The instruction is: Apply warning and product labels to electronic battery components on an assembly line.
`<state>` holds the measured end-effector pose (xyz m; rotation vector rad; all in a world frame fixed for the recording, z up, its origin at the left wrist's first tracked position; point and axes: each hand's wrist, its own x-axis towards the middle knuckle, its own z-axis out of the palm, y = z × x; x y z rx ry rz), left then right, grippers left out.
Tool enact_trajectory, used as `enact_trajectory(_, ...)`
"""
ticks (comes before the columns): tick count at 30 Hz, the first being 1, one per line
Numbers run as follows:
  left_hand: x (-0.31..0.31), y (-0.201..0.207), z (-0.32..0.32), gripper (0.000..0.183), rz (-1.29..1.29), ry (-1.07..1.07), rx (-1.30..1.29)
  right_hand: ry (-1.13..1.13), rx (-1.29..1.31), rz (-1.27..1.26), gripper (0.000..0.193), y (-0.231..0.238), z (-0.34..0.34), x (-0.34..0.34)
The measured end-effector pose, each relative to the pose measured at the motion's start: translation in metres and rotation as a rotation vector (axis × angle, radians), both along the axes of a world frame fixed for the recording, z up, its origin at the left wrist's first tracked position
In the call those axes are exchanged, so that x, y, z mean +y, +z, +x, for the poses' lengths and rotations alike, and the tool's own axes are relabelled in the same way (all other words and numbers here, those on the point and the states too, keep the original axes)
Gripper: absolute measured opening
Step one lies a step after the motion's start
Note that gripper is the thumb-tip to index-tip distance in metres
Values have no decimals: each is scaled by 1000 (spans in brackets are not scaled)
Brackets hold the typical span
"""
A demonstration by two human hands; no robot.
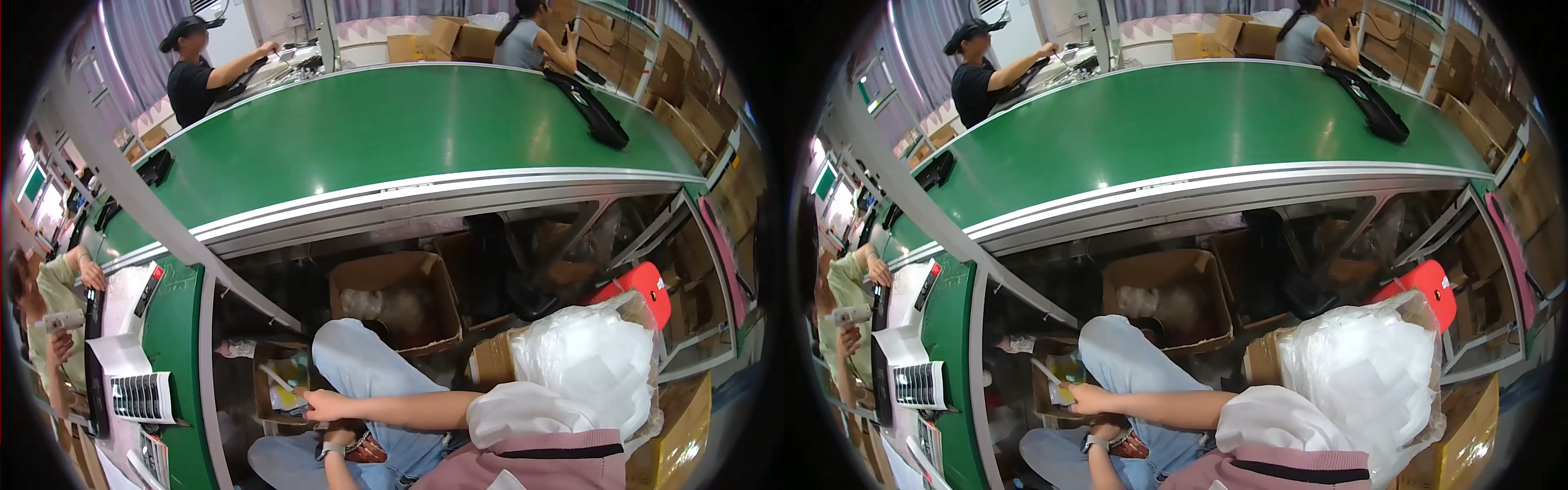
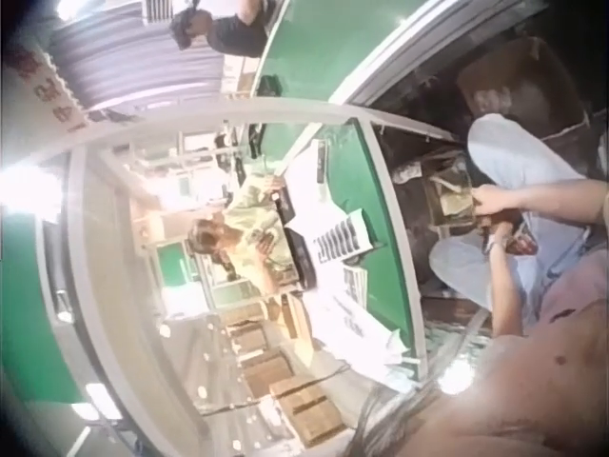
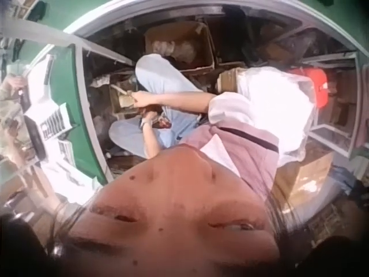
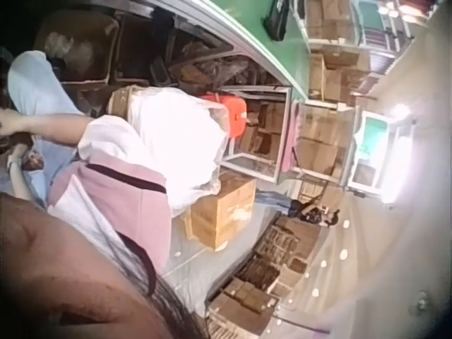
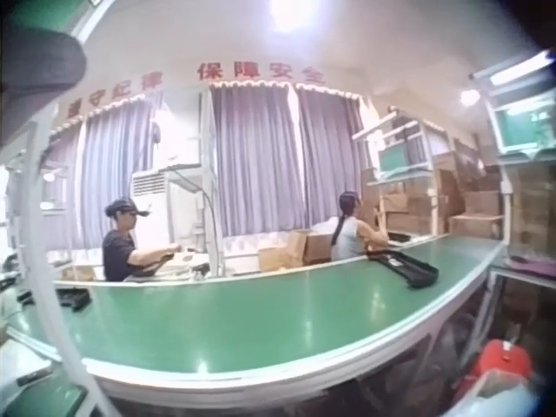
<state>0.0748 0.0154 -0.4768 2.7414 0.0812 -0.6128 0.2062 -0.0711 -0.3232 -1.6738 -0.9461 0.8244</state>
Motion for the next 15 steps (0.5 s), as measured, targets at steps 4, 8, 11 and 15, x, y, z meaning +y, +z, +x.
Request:
enact_trajectory(4,-4,-30,-11,40,-141,240,55,190,-266,-291,81,8,-5,-5)
enact_trajectory(8,-12,-24,-6,43,-193,332,37,387,-552,-544,80,11,-7,-10)
enact_trajectory(11,-18,-8,2,45,-199,441,110,382,-482,-595,76,14,-7,-13)
enact_trajectory(15,-29,12,5,45,-146,385,165,441,-493,-583,69,19,-7,-15)
